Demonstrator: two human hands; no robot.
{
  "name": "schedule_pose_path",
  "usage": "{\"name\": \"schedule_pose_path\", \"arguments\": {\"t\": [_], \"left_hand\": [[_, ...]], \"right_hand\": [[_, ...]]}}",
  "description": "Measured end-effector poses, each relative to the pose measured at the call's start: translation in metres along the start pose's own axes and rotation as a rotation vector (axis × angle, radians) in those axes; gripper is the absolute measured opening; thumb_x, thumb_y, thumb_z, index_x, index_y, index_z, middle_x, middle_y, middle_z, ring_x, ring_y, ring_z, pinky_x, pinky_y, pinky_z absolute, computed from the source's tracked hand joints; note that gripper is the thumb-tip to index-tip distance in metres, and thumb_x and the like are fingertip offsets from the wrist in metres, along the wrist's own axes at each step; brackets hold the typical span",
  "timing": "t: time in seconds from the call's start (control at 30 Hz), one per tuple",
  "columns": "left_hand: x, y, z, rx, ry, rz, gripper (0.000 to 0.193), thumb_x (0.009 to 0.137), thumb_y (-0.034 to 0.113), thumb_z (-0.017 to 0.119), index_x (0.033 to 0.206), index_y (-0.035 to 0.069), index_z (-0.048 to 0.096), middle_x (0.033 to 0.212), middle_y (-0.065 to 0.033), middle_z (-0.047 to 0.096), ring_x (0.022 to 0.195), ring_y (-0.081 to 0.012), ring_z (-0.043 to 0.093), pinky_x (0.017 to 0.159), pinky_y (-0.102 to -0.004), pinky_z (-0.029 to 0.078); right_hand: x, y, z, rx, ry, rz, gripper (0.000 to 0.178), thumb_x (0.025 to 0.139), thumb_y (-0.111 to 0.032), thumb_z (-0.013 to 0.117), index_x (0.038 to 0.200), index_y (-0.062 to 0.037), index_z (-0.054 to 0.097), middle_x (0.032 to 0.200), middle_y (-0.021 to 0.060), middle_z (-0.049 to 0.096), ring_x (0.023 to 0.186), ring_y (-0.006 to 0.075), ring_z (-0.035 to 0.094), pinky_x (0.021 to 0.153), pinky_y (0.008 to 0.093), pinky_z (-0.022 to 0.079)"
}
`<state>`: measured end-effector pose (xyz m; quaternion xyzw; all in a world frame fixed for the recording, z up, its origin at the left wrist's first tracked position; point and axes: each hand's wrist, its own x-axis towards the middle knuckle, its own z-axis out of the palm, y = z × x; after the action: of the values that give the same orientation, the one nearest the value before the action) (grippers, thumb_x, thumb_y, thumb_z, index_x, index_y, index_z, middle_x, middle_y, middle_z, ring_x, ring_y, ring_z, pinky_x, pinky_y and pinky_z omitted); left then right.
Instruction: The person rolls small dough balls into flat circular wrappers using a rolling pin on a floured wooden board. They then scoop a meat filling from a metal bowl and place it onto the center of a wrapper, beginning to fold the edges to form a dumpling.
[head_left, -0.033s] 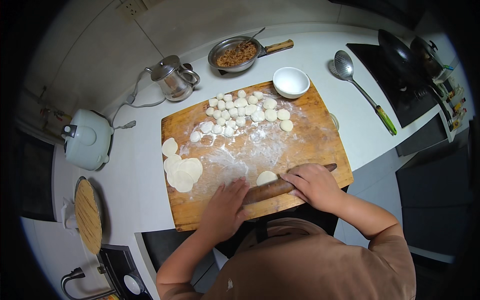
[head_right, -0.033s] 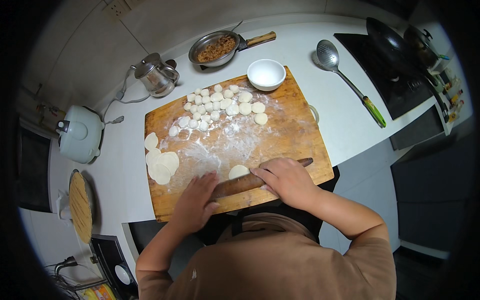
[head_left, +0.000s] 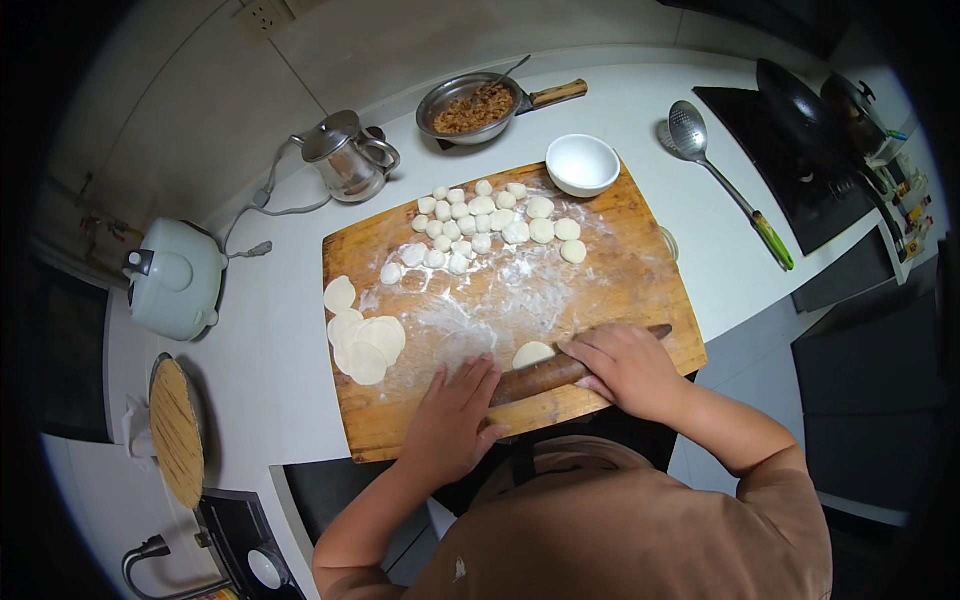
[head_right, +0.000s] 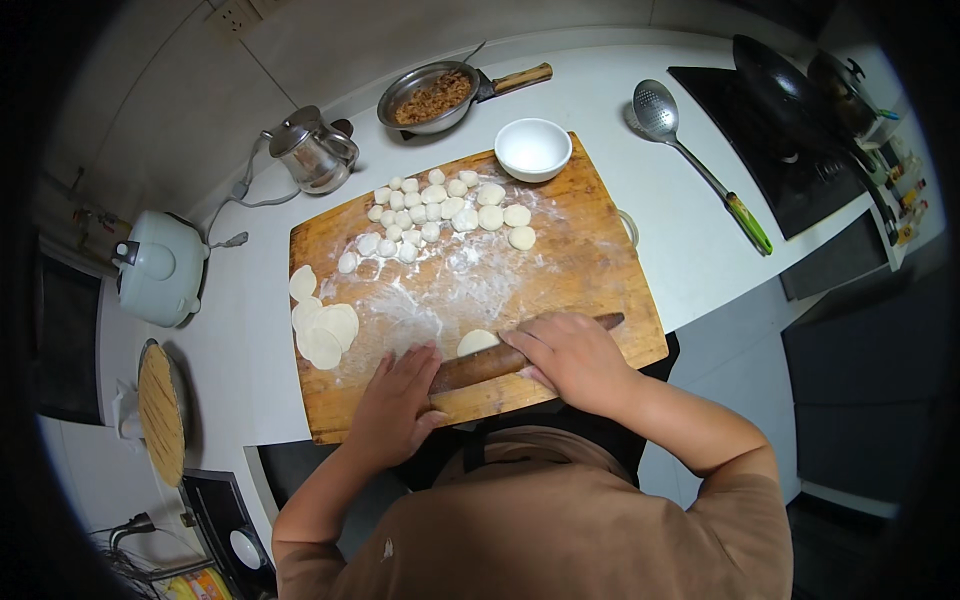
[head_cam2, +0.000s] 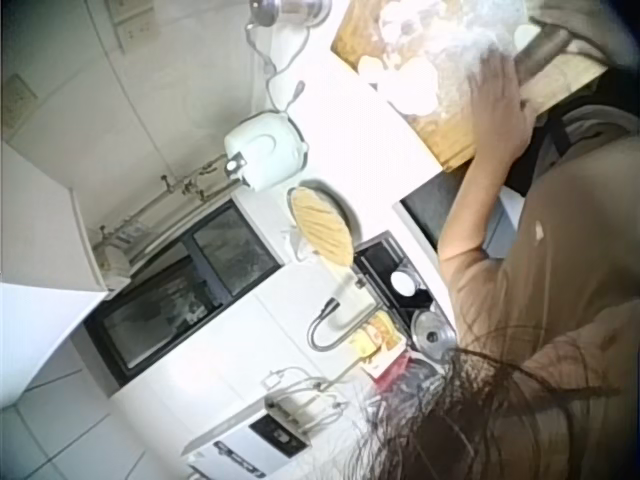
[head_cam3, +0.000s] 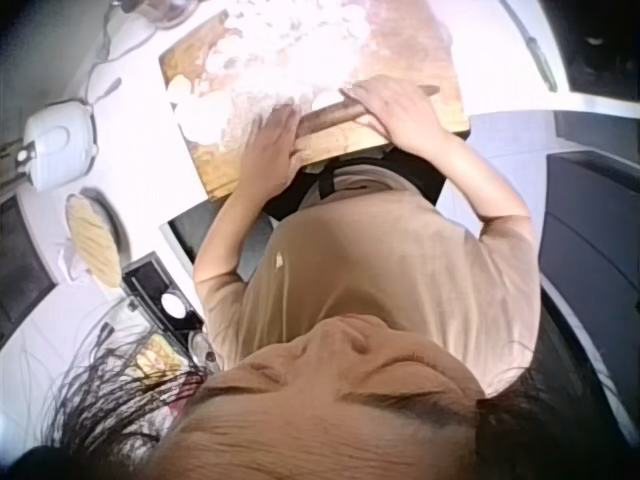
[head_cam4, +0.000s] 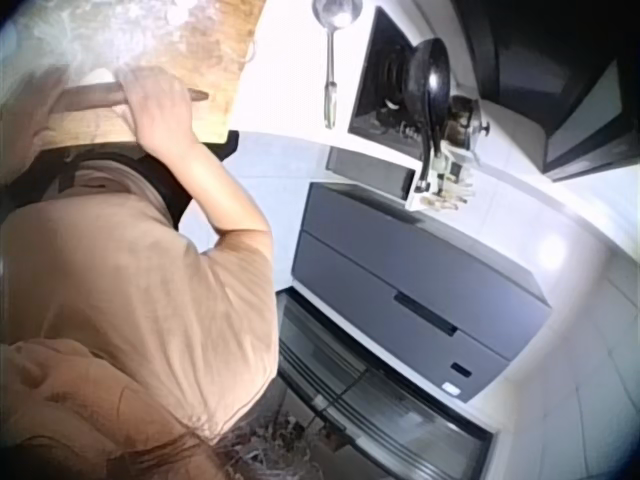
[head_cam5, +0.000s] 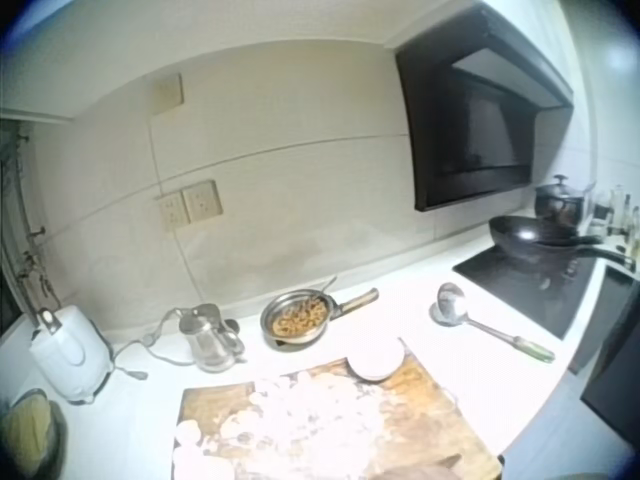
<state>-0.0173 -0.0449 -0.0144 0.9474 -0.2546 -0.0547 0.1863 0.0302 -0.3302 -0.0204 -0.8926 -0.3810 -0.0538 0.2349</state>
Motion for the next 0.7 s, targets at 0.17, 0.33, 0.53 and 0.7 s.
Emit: {"name": "schedule_pose_path", "arguments": {"t": [0.17, 0.33, 0.53, 0.7], "left_hand": [[0.054, -0.026, -0.002, 0.172, 0.074, -0.147, 0.076, 0.088, 0.023, 0.065, 0.151, 0.002, 0.028, 0.158, -0.0190, 0.027, 0.147, -0.0345, 0.025, 0.119, -0.0519, 0.018], [0.051, -0.031, -0.003, 0.155, 0.043, -0.153, 0.079, 0.086, 0.024, 0.067, 0.151, 0.003, 0.028, 0.158, -0.0189, 0.028, 0.147, -0.0337, 0.025, 0.119, -0.0520, 0.017], [0.002, -0.010, 0.002, 0.089, -0.103, -0.131, 0.084, 0.082, 0.025, 0.070, 0.151, 0.002, 0.028, 0.159, -0.0204, 0.023, 0.147, -0.0376, 0.023, 0.118, -0.0547, 0.018], [0.039, -0.040, 0.001, 0.115, 0.122, -0.199, 0.081, 0.084, 0.022, 0.068, 0.151, 0.001, 0.028, 0.158, -0.0210, 0.026, 0.146, -0.0360, 0.026, 0.118, -0.0536, 0.019]], "right_hand": [[0.052, 0.021, 0.012, -0.226, 0.138, 0.071, 0.059, 0.089, -0.038, 0.062, 0.135, -0.0040, 0.053, 0.136, 0.0146, 0.053, 0.129, 0.0345, 0.047, 0.105, 0.0433, 0.040], [0.047, 0.015, 0.009, -0.171, 0.041, 0.134, 0.067, 0.089, -0.041, 0.063, 0.142, -0.0037, 0.046, 0.145, 0.0176, 0.046, 0.138, 0.0374, 0.038, 0.112, 0.0469, 0.034], [0.006, -0.015, 0.003, -0.113, -0.094, 0.005, 0.069, 0.086, -0.039, 0.065, 0.142, -0.0043, 0.046, 0.145, 0.0163, 0.046, 0.137, 0.0368, 0.039, 0.110, 0.0470, 0.036], [0.059, 0.010, 0.016, -0.131, 0.070, 0.053, 0.066, 0.088, -0.040, 0.063, 0.141, -0.0040, 0.046, 0.146, 0.0154, 0.045, 0.136, 0.0376, 0.041, 0.110, 0.0484, 0.036]]}}
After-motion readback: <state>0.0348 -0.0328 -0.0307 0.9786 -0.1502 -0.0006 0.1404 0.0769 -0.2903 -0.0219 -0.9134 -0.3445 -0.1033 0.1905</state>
